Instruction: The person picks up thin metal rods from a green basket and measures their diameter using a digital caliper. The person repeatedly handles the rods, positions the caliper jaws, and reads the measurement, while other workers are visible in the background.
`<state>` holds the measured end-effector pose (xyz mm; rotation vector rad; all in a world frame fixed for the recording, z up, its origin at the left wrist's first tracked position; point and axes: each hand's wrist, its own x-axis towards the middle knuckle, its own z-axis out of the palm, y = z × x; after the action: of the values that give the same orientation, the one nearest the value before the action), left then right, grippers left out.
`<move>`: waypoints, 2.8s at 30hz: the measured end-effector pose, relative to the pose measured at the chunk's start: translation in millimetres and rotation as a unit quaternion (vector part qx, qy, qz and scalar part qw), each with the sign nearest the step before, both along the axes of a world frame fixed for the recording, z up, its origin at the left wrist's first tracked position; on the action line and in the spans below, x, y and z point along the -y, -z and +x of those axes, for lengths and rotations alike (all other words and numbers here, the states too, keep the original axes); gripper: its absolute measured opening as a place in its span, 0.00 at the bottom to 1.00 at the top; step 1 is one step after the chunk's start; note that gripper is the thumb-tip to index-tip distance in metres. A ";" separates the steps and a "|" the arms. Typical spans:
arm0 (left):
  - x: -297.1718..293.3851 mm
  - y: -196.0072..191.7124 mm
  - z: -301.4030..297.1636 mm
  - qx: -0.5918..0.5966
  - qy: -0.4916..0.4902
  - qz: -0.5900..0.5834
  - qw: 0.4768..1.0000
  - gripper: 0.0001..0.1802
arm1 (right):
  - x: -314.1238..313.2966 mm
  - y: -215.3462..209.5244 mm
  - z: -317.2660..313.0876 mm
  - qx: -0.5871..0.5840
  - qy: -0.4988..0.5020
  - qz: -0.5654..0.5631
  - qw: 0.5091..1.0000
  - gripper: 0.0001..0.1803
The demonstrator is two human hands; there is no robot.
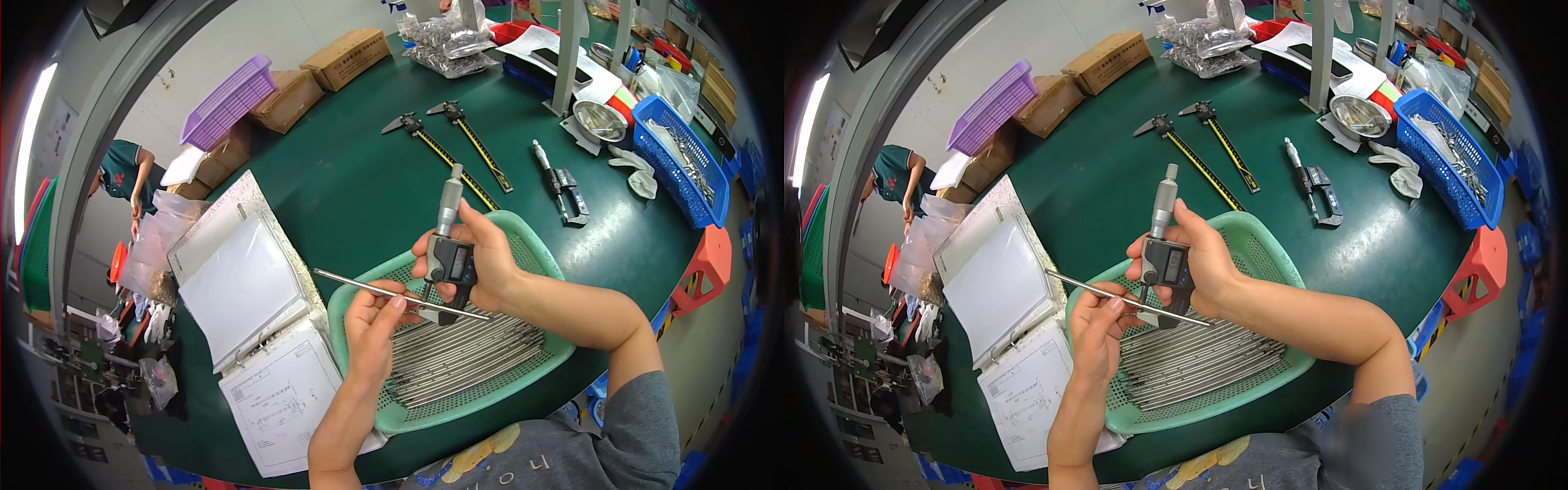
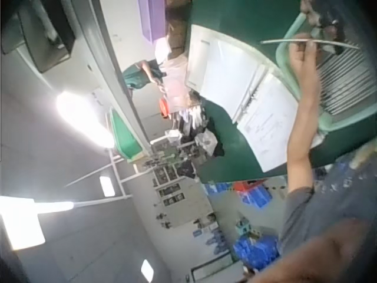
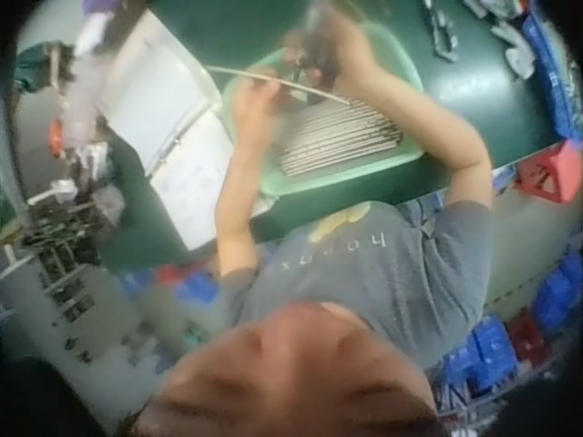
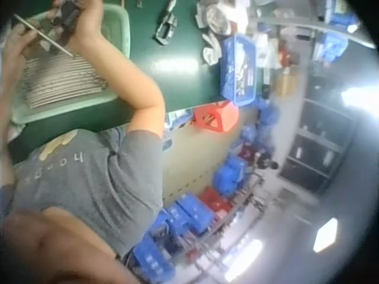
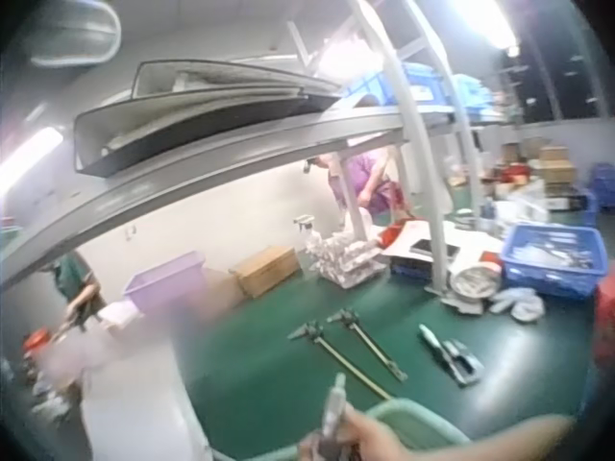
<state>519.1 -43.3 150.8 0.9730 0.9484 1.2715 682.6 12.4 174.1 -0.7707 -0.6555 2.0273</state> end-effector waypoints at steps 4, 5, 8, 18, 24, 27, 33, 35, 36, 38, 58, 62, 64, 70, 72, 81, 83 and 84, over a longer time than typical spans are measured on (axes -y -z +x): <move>0.4 0.9 0.4 -0.022 0.016 0.003 1.000 0.08 | 0.0 0.1 0.4 -0.010 -0.004 -0.008 1.000 0.36; 0.6 0.7 0.7 -0.019 0.016 0.002 1.000 0.08 | 0.3 -0.7 0.5 -0.013 -0.006 -0.010 1.000 0.36; 1.3 -0.4 2.2 -0.016 0.017 0.004 1.000 0.09 | 2.1 -2.4 0.4 0.001 0.008 -0.013 1.000 0.35; -0.5 -1.8 -0.4 0.000 -0.023 -0.015 1.000 0.09 | 0.4 1.1 -0.7 0.024 0.001 0.009 1.000 0.36; -1.4 1.3 -3.1 0.013 -0.004 -0.017 1.000 0.08 | 2.2 1.3 -3.1 0.015 0.004 -0.001 1.000 0.35; -0.4 0.5 -1.2 -0.004 -0.001 -0.013 1.000 0.08 | 2.5 1.2 -2.6 -0.002 0.004 -0.018 1.000 0.34; 1.5 -0.2 -0.4 -0.017 0.011 -0.009 1.000 0.08 | 2.8 -0.3 0.3 -0.010 -0.002 -0.009 1.000 0.35; 1.3 0.8 -0.5 -0.017 0.016 -0.009 1.000 0.08 | 3.4 -0.6 -0.4 0.010 0.005 -0.010 1.000 0.36; 1.2 1.0 -0.6 -0.018 0.018 -0.009 1.000 0.08 | 3.3 -1.6 -0.6 0.017 0.006 -0.009 1.000 0.35; 1.2 1.3 -0.7 -0.021 0.018 -0.007 1.000 0.08 | 3.2 -3.5 -1.3 0.031 0.008 -0.007 0.999 0.35; 0.0 1.3 -2.0 -0.005 0.015 -0.034 0.999 0.08 | 1.0 2.1 0.8 -0.002 -0.008 -0.021 1.000 0.34; 0.2 2.6 -2.5 -0.006 0.021 -0.032 0.999 0.08 | 1.6 -0.1 -0.2 0.021 0.005 -0.021 1.000 0.36; 0.1 2.1 -2.1 -0.005 0.025 -0.026 0.999 0.08 | 2.0 -1.2 -0.9 0.036 0.004 -0.022 0.999 0.35; -1.1 -2.3 -1.9 0.012 -0.008 -0.031 0.999 0.08 | 1.7 -3.2 -1.8 0.047 0.000 -0.015 0.999 0.34; -1.0 0.4 -3.3 0.016 -0.006 -0.034 0.999 0.07 | 1.6 -2.8 -1.6 0.046 -0.003 -0.011 0.999 0.34; -0.8 0.6 -3.0 0.023 0.010 -0.029 0.999 0.07 | 0.3 2.2 -0.3 0.005 -0.011 -0.015 1.000 0.34; -0.5 1.5 -2.9 0.020 0.017 -0.029 0.999 0.07 | 0.2 4.8 -0.7 0.001 -0.009 -0.014 1.000 0.34; -0.5 1.6 -2.9 0.019 0.016 -0.029 0.999 0.07 | 0.1 5.1 -0.3 -0.004 -0.011 -0.013 1.000 0.33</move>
<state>516.2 -42.8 149.2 0.9126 0.9306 1.2251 682.3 12.4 169.0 -0.7738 -0.6361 2.0615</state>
